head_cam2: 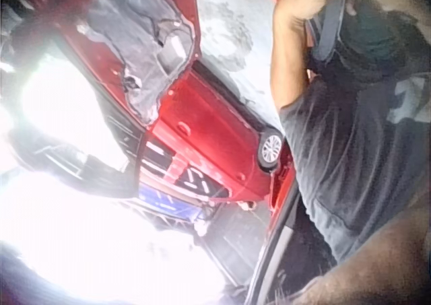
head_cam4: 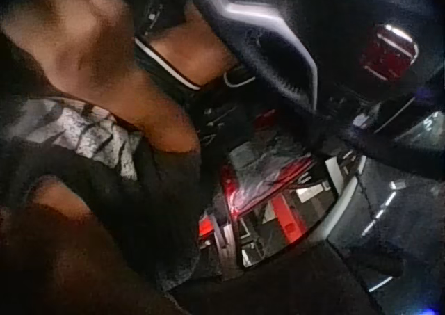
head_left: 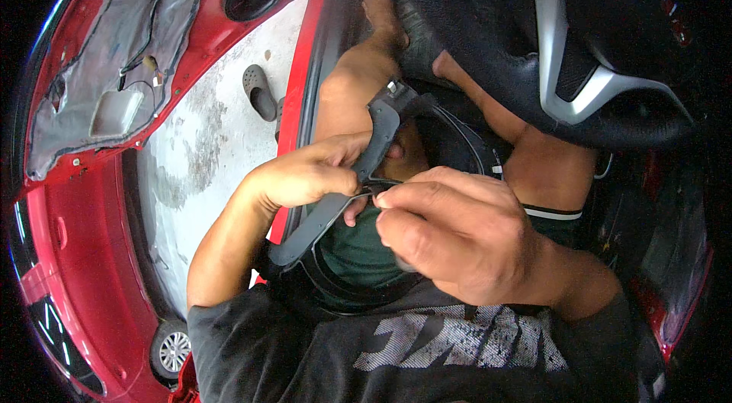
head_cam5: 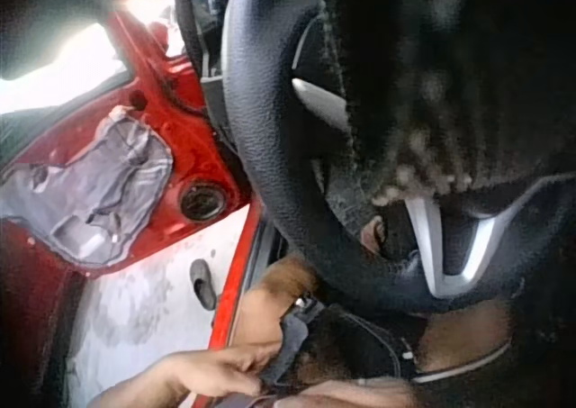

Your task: The person sits in the driver's seat of a red car and uses a screwdriver to attach a rubber seal to a black plastic steering wheel trim ring. They repeatedly pry and press the seal into place around the ring's circumference.

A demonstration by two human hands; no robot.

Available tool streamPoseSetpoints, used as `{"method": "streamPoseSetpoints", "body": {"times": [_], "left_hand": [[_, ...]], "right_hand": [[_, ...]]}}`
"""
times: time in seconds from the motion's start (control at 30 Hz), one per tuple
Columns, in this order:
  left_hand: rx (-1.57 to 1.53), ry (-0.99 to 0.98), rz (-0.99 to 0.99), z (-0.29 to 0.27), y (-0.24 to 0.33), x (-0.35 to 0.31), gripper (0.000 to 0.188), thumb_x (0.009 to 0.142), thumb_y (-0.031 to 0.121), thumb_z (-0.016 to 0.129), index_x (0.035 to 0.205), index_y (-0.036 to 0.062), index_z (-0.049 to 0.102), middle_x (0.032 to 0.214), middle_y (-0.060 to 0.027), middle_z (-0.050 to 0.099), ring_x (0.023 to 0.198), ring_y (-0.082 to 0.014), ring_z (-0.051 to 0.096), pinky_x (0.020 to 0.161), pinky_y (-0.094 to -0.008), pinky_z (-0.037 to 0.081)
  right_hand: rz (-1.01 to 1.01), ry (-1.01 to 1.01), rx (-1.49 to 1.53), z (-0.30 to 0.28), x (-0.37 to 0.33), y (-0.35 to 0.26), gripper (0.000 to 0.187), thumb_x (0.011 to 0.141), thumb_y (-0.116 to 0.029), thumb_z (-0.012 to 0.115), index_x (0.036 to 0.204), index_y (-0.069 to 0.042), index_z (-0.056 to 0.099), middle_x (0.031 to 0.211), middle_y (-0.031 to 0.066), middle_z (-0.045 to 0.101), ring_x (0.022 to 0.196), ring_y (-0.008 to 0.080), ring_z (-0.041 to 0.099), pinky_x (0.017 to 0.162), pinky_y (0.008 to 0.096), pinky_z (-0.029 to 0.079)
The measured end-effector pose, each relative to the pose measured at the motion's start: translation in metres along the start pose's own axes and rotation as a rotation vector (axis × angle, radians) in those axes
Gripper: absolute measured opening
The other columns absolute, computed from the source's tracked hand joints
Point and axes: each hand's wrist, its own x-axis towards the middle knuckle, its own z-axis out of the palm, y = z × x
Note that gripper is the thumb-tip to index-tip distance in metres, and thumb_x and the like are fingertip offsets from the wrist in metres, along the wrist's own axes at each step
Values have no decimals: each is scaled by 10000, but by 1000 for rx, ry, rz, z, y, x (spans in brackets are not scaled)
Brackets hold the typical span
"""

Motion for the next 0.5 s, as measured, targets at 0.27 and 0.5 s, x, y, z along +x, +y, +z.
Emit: {"method": "streamPoseSetpoints", "body": {"times": [0.27,0.5], "left_hand": [[-20,67,36,5,-24,-12,551,1114,258,646,1573,-3,492,1380,-74,665,1235,-148,636,994,-329,580],[-120,-33,-86,-15,-7,-13,454,1091,168,660,1479,15,479,1370,-153,691,1191,-258,750,994,-387,631]], "right_hand": [[-21,-16,6,6,-8,2,189,857,-103,758,1006,-21,676,954,124,680,802,274,714,641,365,599],[-26,-8,90,2,-9,6,317,806,30,805,1080,9,647,1025,223,735,844,337,767,695,400,648]]}}
